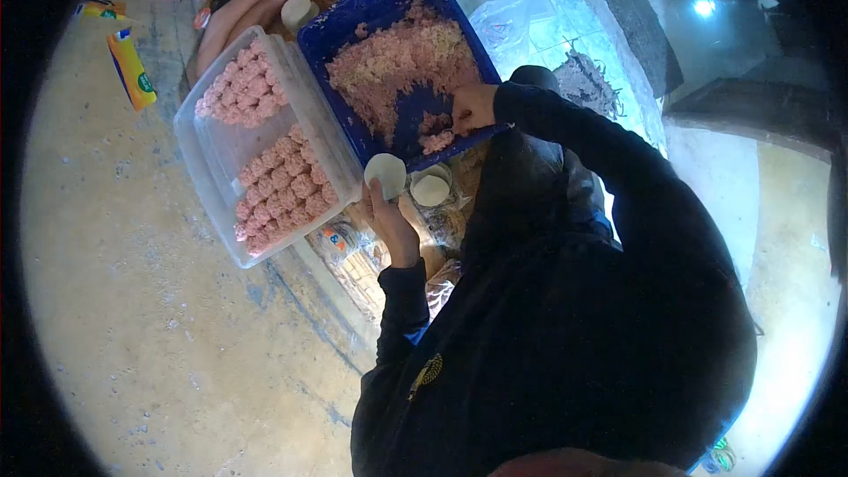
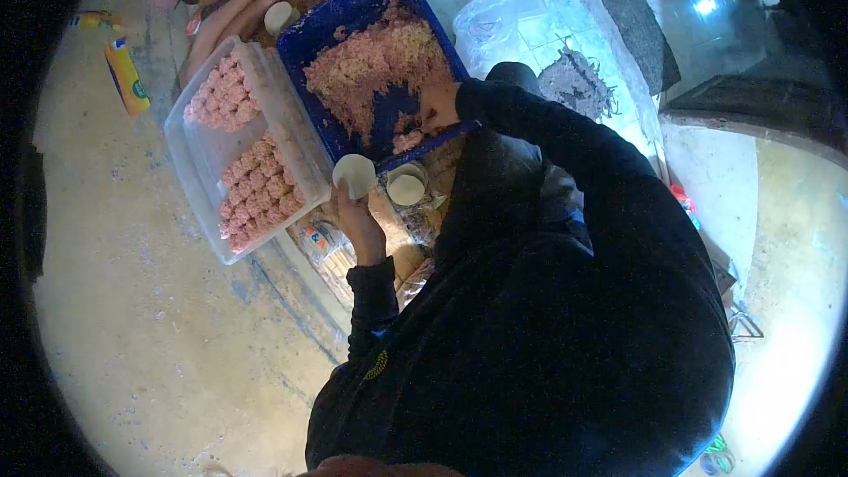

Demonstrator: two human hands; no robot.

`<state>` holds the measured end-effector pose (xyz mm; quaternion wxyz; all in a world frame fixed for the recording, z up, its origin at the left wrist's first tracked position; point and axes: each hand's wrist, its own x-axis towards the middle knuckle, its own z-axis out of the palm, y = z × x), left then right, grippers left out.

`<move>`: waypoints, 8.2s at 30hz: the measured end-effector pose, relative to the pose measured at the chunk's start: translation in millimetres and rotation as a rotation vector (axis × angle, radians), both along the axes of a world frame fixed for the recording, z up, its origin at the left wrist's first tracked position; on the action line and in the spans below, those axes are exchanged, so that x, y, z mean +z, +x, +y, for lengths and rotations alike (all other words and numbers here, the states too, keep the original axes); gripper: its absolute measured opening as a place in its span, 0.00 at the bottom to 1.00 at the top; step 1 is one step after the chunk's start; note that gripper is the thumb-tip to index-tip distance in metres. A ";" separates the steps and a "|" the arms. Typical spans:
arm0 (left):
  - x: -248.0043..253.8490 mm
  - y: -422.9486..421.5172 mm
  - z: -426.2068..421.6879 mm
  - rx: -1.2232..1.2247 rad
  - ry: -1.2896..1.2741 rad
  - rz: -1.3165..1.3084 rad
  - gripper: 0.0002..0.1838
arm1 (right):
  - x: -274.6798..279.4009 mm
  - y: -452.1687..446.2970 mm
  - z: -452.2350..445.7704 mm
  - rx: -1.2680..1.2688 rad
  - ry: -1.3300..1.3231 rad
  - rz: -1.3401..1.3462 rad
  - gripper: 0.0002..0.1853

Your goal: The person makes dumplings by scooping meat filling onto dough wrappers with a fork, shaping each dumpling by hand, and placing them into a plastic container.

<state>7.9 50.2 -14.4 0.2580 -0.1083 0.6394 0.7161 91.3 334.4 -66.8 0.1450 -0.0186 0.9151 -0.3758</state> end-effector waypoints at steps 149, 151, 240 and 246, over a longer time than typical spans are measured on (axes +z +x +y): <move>105.4 -43.1 51.4 -0.873 0.390 0.240 0.26 | 194.6 52.8 -86.3 -0.695 -0.265 0.430 0.07; 112.5 -36.1 54.5 -0.675 0.374 0.392 0.20 | 189.5 55.3 -92.0 -0.610 -0.315 0.436 0.07; 78.4 -37.8 22.6 -0.591 0.140 0.189 0.25 | 27.3 96.4 -4.9 -0.548 0.435 0.254 0.12; 93.0 -28.6 34.8 -0.652 0.279 0.171 0.19 | 178.1 74.1 13.4 -0.892 0.099 0.336 0.13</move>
